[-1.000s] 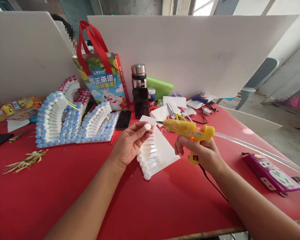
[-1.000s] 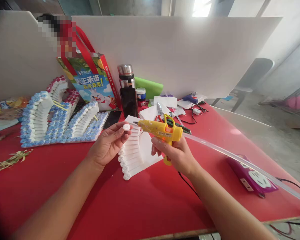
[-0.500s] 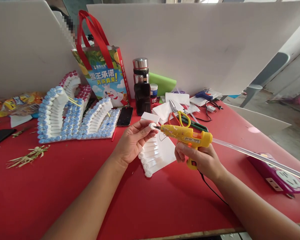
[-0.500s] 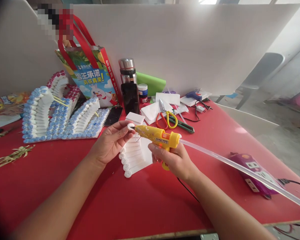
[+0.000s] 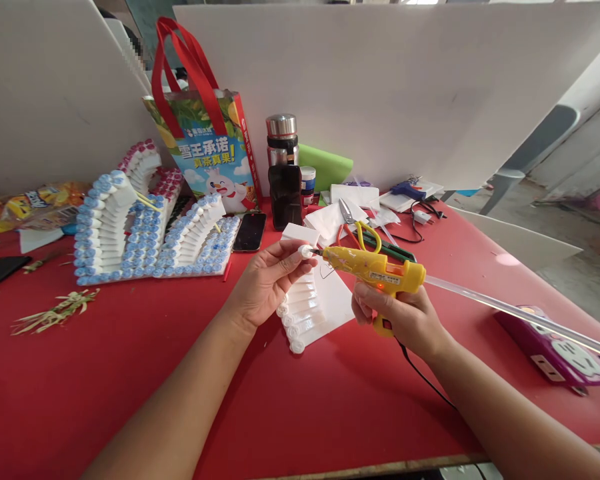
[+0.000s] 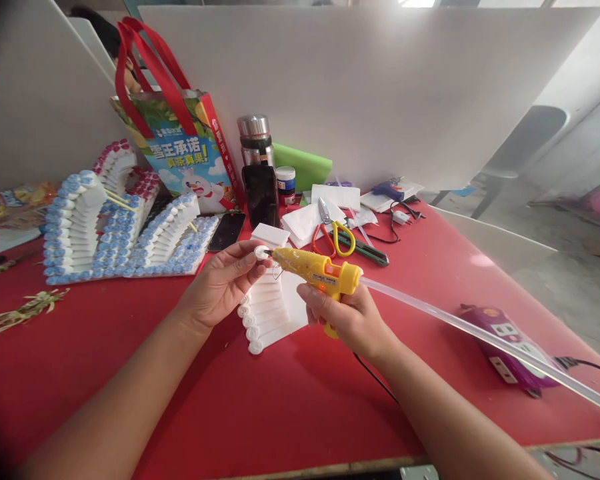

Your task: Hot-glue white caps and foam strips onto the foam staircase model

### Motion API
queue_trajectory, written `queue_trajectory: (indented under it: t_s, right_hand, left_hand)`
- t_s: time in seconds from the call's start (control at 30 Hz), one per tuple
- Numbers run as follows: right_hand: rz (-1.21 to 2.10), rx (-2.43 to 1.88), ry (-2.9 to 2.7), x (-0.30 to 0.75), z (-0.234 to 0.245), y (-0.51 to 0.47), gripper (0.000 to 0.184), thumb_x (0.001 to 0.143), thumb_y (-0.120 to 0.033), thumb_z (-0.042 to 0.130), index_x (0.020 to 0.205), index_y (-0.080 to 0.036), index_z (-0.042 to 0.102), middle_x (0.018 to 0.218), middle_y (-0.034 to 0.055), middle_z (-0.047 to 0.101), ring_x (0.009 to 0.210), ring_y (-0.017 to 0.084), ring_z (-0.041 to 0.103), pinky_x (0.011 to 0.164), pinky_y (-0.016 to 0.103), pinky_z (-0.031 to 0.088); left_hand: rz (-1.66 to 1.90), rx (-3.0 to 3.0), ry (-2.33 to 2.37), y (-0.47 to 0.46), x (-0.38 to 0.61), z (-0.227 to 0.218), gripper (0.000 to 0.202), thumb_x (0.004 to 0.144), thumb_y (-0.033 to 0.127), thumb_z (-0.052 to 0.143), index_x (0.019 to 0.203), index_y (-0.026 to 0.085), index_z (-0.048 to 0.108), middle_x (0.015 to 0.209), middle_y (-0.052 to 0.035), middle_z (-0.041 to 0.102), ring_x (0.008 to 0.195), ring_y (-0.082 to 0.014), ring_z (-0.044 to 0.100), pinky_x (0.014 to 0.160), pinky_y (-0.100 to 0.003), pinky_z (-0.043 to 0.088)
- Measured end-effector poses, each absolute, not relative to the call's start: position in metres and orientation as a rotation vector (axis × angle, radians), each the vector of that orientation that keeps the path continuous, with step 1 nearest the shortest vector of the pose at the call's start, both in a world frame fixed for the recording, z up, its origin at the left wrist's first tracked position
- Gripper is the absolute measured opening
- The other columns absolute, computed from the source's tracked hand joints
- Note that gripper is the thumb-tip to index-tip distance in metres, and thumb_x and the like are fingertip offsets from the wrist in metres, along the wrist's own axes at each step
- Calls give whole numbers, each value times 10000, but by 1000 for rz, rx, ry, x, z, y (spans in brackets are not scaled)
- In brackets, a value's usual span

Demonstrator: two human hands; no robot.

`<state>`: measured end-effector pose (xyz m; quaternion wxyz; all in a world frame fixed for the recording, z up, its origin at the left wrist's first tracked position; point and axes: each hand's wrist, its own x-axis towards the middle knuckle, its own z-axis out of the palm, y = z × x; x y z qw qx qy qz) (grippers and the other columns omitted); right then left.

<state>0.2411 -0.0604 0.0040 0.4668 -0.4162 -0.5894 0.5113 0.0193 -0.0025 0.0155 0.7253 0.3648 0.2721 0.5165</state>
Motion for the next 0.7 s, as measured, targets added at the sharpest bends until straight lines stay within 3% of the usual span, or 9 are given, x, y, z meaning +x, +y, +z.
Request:
queue_trajectory:
  t_s: [0.5,0.7]
  right_hand:
    - [1227,-1047,-1414,242,3,-61,378,908,-462,686,641,-208,606,572,11,547,532,164,551,460,322,419]
    - [1230,-1044,-1412,241,4,-61,365,917,-442,686,642,-218,602,568,10,557,522,161,534,476,334,419]
  left_hand:
    - [1107,777,607,-4,22,15,169,782,99,812,942,141,777,941,-55,794,903,-150,767,903,-195,596]
    - [1142,850,650,-5,22,17,201,760,153,848,946,148,773,943,-59,788,896,-169,767,926,-247,591]
